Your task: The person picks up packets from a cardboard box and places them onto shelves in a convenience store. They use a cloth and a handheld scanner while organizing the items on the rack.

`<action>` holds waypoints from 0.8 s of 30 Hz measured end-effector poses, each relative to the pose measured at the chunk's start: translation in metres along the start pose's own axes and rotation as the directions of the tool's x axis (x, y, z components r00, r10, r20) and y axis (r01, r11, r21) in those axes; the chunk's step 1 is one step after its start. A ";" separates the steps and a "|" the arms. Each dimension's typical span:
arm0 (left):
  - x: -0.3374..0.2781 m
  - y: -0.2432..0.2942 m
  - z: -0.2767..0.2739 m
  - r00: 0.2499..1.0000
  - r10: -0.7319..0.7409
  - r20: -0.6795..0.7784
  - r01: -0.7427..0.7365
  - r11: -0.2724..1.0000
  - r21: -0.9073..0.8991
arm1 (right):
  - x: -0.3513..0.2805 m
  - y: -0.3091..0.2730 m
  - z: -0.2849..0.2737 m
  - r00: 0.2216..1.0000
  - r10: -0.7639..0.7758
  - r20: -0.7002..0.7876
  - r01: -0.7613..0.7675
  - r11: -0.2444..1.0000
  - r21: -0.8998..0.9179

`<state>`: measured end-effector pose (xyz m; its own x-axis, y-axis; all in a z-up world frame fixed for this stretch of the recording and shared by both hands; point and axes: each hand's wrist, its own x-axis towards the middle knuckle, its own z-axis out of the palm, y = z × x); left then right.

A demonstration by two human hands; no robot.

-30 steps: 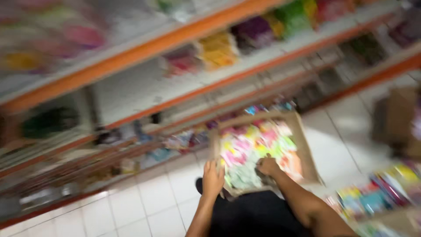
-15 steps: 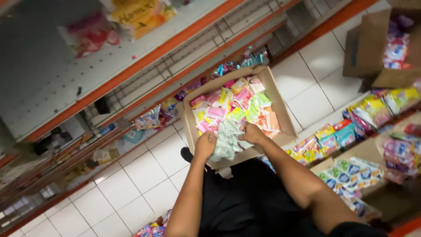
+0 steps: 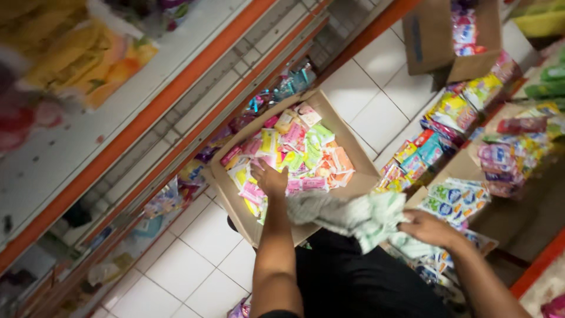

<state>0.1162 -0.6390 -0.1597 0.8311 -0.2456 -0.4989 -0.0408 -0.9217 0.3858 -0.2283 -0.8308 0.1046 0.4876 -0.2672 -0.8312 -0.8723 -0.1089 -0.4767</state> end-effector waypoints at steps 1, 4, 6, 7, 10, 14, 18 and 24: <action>0.008 -0.001 0.004 1.000 -0.015 -0.024 0.017 0.998 0.055 | -0.004 0.005 -0.005 0.996 0.052 -0.070 -0.055 0.998 -0.035; 0.030 -0.003 0.008 0.995 0.011 -0.102 -0.001 0.995 0.100 | -0.008 0.007 -0.010 0.959 0.076 -0.275 -0.101 0.992 -0.078; 0.042 -0.012 0.002 0.990 0.040 -0.135 -0.040 0.999 0.003 | -0.007 -0.011 -0.012 0.936 -0.079 -0.343 0.042 0.993 -0.114; 0.049 -0.013 -0.005 0.988 0.058 -0.145 -0.072 0.993 -0.093 | -0.005 -0.023 -0.009 0.911 -0.215 -0.351 0.176 0.974 -0.140; 0.043 -0.033 -0.023 0.990 0.074 -0.116 -0.112 0.923 -0.369 | 0.007 -0.064 0.008 0.778 -0.548 -0.308 0.544 0.832 -0.108; -0.008 -0.047 -0.039 0.998 0.038 -0.043 -0.057 0.647 -0.760 | 0.022 -0.137 0.039 0.745 -0.612 -0.265 0.617 0.784 -0.075; -0.084 -0.009 -0.091 0.973 0.019 0.228 0.224 0.122 -0.967 | 0.035 -0.206 0.081 0.599 -0.789 -0.139 0.782 0.613 -0.114; -0.159 0.045 -0.177 0.961 0.176 0.214 0.254 -0.254 -0.933 | 0.069 -0.263 0.129 0.328 -0.914 -0.239 0.740 0.406 -0.536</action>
<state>0.0801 -0.5879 0.0740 0.6726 -0.4622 -0.5779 0.7394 0.4518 0.4992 0.0398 -0.6974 0.1361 0.9483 -0.2171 0.2315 -0.0130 -0.7555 -0.6551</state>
